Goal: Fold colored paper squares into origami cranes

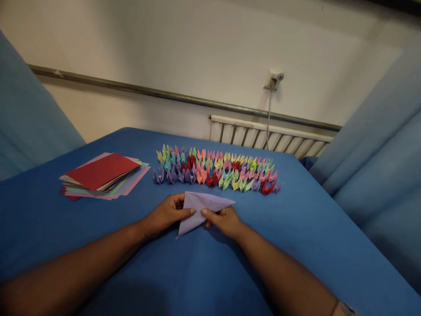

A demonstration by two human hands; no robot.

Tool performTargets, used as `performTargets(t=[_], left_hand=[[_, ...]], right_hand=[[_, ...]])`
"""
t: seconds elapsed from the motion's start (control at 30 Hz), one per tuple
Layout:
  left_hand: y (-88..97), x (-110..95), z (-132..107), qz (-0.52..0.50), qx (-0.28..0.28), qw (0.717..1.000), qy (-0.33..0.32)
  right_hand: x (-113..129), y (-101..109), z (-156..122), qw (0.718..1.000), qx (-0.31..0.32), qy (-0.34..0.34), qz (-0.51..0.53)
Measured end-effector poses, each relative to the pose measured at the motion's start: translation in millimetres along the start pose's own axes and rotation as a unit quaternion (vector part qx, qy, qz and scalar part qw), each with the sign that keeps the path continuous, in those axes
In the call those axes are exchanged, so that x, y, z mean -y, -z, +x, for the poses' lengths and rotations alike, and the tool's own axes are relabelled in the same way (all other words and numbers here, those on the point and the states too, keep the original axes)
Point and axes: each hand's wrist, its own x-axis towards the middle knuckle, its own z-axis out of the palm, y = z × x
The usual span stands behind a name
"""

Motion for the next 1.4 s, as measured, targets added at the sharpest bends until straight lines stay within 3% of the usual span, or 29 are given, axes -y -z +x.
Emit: performTargets(t=[0.23, 0.47, 0.7, 1.03, 1.2, 1.4], left_hand=[[0.5, -2.7, 0.7, -0.01, -0.018, 1.0, -0.009], [1.5, -3.3, -0.1, 0.028, -0.043, 0.999, -0.013], [2.1, -4.7, -0.5, 0.058, -0.055, 0.997, -0.011], [4.4, -6.0, 0.2, 0.029, -0.051, 0.998, 0.001], [6.4, -3.8, 1.7, 0.039, -0.061, 0.997, -0.013], [6.0, -5.5, 0.8, 0.041, -0.031, 0.999, -0.018]], right_hand=[[3.0, 3.4, 1.0, 1.0, 0.009, -0.009, 0.012], [12.4, 9.6, 2.5, 0.998, -0.035, -0.037, 0.043], [13.9, 10.1, 1.7, 0.998, -0.039, -0.036, 0.023], [3.2, 16.9, 7.1, 0.994, -0.058, 0.014, 0.095], [5.8, 16.0, 5.7, 0.995, -0.045, 0.026, 0.083], [14.4, 12.4, 2.7, 0.998, -0.022, 0.033, 0.055]])
